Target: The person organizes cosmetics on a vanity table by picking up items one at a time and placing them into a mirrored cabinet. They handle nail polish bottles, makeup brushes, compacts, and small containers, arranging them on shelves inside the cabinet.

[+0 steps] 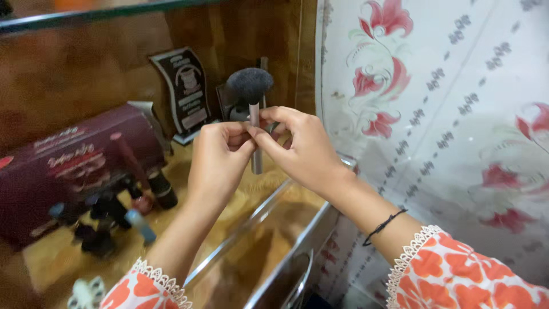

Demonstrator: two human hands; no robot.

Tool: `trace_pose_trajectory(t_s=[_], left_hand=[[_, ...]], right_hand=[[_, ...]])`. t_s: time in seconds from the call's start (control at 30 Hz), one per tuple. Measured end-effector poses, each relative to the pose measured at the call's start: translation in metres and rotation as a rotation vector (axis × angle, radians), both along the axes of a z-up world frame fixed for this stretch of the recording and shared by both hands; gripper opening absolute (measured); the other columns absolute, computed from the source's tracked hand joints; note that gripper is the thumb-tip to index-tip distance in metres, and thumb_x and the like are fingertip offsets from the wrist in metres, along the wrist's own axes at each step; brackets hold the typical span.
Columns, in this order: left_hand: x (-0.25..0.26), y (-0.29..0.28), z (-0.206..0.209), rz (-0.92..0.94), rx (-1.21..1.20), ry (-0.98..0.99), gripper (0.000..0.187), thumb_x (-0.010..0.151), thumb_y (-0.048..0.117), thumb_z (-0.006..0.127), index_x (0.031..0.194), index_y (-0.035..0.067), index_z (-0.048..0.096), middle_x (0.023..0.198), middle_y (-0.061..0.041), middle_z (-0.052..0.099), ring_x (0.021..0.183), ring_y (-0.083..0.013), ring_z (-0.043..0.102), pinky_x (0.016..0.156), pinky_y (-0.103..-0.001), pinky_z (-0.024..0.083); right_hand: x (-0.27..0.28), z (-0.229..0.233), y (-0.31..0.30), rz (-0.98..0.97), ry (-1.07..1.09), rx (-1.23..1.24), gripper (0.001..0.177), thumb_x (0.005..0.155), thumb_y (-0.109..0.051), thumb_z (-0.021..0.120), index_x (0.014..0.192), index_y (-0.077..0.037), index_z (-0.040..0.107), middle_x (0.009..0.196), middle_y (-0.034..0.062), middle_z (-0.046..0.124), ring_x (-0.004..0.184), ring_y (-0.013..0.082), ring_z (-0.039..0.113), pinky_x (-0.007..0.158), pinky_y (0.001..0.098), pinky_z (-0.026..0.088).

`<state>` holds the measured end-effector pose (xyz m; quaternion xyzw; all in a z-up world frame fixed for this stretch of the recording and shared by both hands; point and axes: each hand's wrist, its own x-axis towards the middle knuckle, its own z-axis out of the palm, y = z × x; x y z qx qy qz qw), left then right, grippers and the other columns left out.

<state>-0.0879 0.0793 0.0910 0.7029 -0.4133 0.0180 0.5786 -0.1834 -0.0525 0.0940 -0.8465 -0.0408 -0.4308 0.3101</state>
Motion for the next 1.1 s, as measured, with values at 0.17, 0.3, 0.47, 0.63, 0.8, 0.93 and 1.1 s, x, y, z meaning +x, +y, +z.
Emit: trace_pose_trajectory(t_s=[0.17,0.3,0.47,0.63,0.8,0.93,1.1], left_hand=[[0.05,-0.035,0.007,-0.025,-0.033,0.017,0.021,0.088,0.005,0.069,0.106,-0.003,0.077,0.083,-0.008,0.082,0.07,-0.0061,0.07,0.061,-0.027,0.055],[0.09,-0.06,-0.001,0.03,-0.066,-0.02,0.022,0.087,0.0,0.066,0.107,-0.004,0.075,0.088,-0.01,0.081,0.076,-0.0103,0.075,0.068,-0.027,0.058],[0.151,-0.09,-0.023,0.052,-0.082,-0.027,0.021,0.089,-0.001,0.064,0.108,-0.005,0.073,0.099,-0.012,0.08,0.089,-0.0149,0.077,0.078,-0.028,0.059],[0.202,-0.125,-0.047,0.026,-0.13,0.016,0.023,0.089,-0.002,0.062,0.109,-0.005,0.074,0.103,-0.013,0.08,0.091,-0.0164,0.076,0.081,-0.029,0.058],[0.227,-0.159,-0.068,0.023,-0.138,-0.041,0.019,0.096,0.006,0.067,0.111,-0.004,0.074,0.103,-0.012,0.079,0.093,-0.0155,0.075,0.083,-0.029,0.056],[0.239,-0.176,-0.078,0.114,-0.09,-0.067,0.018,0.094,0.007,0.069,0.11,-0.002,0.074,0.099,-0.014,0.078,0.086,-0.0182,0.074,0.076,-0.031,0.055],[0.251,-0.178,-0.097,0.167,-0.02,-0.157,0.018,0.093,0.006,0.07,0.108,-0.003,0.074,0.098,-0.019,0.077,0.086,-0.0221,0.075,0.075,-0.033,0.056]], right_hand=[[0.051,0.004,-0.031,-0.001,0.068,0.107,0.029,0.093,-0.019,0.071,0.114,0.0,0.072,0.096,0.01,0.076,0.077,0.0138,0.074,0.066,0.0262,0.057],[0.073,0.003,-0.043,0.025,0.064,0.034,0.034,0.091,-0.013,0.068,0.123,-0.001,0.069,0.111,0.0118,0.067,0.084,0.0159,0.071,0.064,0.0276,0.056],[0.086,-0.018,-0.072,-0.028,0.109,0.021,0.04,0.088,-0.009,0.065,0.127,-0.001,0.066,0.117,0.0129,0.065,0.089,0.0176,0.071,0.071,0.0289,0.059],[0.086,-0.038,-0.103,-0.054,0.232,0.005,0.038,0.085,-0.007,0.064,0.122,0.0,0.067,0.111,0.0157,0.066,0.087,0.0222,0.072,0.081,0.0331,0.058],[0.087,-0.04,-0.122,-0.095,0.276,-0.016,0.034,0.086,-0.009,0.064,0.119,-0.001,0.068,0.111,0.015,0.067,0.09,0.0247,0.071,0.083,0.0357,0.057],[0.082,-0.036,-0.119,-0.134,0.416,-0.031,0.031,0.089,-0.013,0.063,0.117,-0.004,0.068,0.108,0.0117,0.066,0.092,0.0273,0.07,0.083,0.0386,0.056],[0.082,-0.039,-0.119,-0.136,0.353,-0.246,0.03,0.087,-0.014,0.064,0.115,-0.004,0.067,0.11,0.0125,0.066,0.106,0.0341,0.065,0.088,0.0446,0.053]])
